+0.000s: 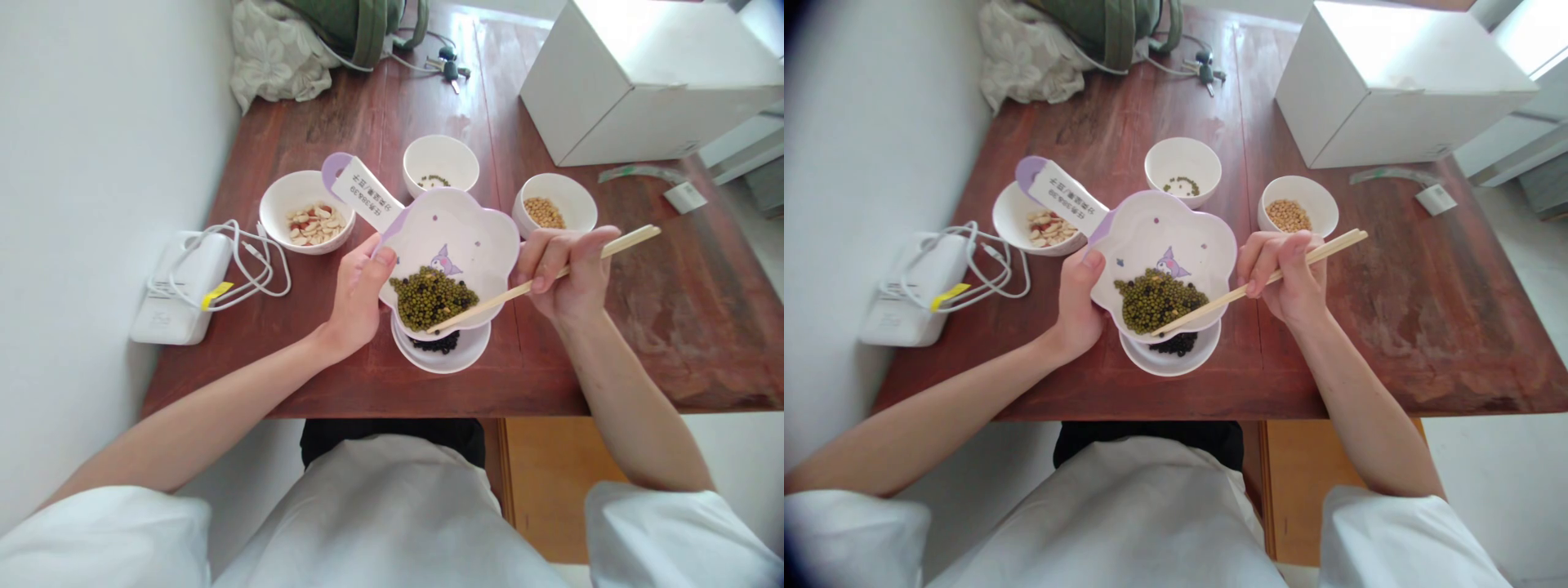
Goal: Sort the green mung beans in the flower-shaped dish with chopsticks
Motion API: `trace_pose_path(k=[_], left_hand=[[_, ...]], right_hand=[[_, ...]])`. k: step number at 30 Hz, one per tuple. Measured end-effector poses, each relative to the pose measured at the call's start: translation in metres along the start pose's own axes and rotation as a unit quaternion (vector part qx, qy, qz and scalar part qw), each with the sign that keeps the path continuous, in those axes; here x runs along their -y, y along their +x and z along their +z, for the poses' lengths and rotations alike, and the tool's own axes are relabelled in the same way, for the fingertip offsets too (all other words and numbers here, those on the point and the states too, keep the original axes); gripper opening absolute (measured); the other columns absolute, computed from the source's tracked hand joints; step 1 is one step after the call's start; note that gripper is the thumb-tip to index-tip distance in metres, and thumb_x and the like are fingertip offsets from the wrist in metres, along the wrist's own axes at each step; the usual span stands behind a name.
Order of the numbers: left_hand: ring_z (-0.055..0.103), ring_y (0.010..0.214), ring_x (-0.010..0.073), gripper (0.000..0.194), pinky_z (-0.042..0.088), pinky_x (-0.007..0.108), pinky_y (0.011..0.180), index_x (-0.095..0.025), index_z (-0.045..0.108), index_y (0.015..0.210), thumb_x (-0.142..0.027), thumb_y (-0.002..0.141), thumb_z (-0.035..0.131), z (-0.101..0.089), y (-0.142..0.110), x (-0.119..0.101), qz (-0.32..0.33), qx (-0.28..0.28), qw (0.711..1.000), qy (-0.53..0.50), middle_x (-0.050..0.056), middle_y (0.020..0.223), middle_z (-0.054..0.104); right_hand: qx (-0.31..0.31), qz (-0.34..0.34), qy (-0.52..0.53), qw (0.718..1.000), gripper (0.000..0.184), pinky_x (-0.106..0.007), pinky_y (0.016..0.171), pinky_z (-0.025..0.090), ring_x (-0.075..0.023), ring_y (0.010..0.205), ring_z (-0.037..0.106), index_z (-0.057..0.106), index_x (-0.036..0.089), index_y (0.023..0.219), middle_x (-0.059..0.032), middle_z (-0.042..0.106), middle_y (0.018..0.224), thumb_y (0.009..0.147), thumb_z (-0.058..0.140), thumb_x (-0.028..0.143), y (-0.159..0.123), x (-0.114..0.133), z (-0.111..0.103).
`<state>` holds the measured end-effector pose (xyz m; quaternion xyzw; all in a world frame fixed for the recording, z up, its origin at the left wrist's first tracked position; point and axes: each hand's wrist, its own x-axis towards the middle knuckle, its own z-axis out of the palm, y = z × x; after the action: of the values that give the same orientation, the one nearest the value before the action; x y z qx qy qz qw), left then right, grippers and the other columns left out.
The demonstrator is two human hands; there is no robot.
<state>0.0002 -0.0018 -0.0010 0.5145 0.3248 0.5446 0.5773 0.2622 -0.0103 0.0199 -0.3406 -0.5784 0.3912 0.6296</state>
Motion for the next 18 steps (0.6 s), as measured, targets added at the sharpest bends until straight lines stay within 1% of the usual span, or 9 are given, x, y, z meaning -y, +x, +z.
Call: trace_pose_path(k=[4,6,8,13,18], left_hand=[[0.047,0.060,0.0131,0.055,0.036,0.027,0.053,-0.017,0.076,0.100,-0.071,0.102,0.067,-0.0018,0.0005,0.0009,0.034,0.012,0.999,0.018,0.001,0.071,0.063],[0.049,0.061,0.0135,0.055,0.038,0.027,0.054,-0.017,0.077,0.103,-0.071,0.104,0.065,-0.0021,0.0005,0.0003,0.035,0.015,0.999,0.023,0.002,0.073,0.065],[0.048,0.059,0.0132,0.055,0.036,0.027,0.053,-0.017,0.078,0.103,-0.071,0.104,0.065,-0.0020,0.0003,-0.0006,0.037,0.017,0.999,0.022,0.001,0.072,0.064],[0.048,0.059,0.0136,0.055,0.035,0.029,0.054,-0.017,0.077,0.101,-0.071,0.103,0.067,-0.0011,0.0005,-0.0016,0.036,0.011,0.999,0.025,0.001,0.071,0.061],[0.049,0.060,0.0134,0.053,0.036,0.029,0.055,-0.017,0.078,0.104,-0.068,0.104,0.067,-0.0012,-0.0001,0.0007,0.033,0.012,0.999,0.003,0.001,0.073,0.062]], right_hand=[[0.005,-0.004,-0.003,1.000,0.081,-0.040,0.046,0.050,-0.0169,0.040,0.051,0.069,0.030,0.043,-0.0036,0.053,0.043,0.089,0.056,0.095,-0.0008,-0.0007,-0.0006],[0.005,-0.004,-0.004,1.000,0.082,-0.040,0.048,0.051,-0.0173,0.041,0.053,0.069,0.030,0.043,-0.0038,0.052,0.043,0.090,0.056,0.095,-0.0011,-0.0014,-0.0016],[0.006,-0.004,-0.002,1.000,0.082,-0.041,0.049,0.051,-0.0180,0.042,0.055,0.069,0.030,0.043,-0.0042,0.053,0.043,0.092,0.055,0.094,-0.0013,-0.0022,-0.0025],[0.008,-0.008,0.010,1.000,0.080,-0.041,0.048,0.051,-0.0193,0.042,0.057,0.070,0.030,0.045,-0.0043,0.055,0.044,0.097,0.056,0.090,-0.0016,-0.0043,-0.0034],[0.012,-0.008,0.010,1.000,0.079,-0.042,0.049,0.052,-0.0207,0.044,0.059,0.071,0.031,0.046,-0.0050,0.057,0.044,0.098,0.055,0.088,-0.0014,-0.0039,-0.0034]])
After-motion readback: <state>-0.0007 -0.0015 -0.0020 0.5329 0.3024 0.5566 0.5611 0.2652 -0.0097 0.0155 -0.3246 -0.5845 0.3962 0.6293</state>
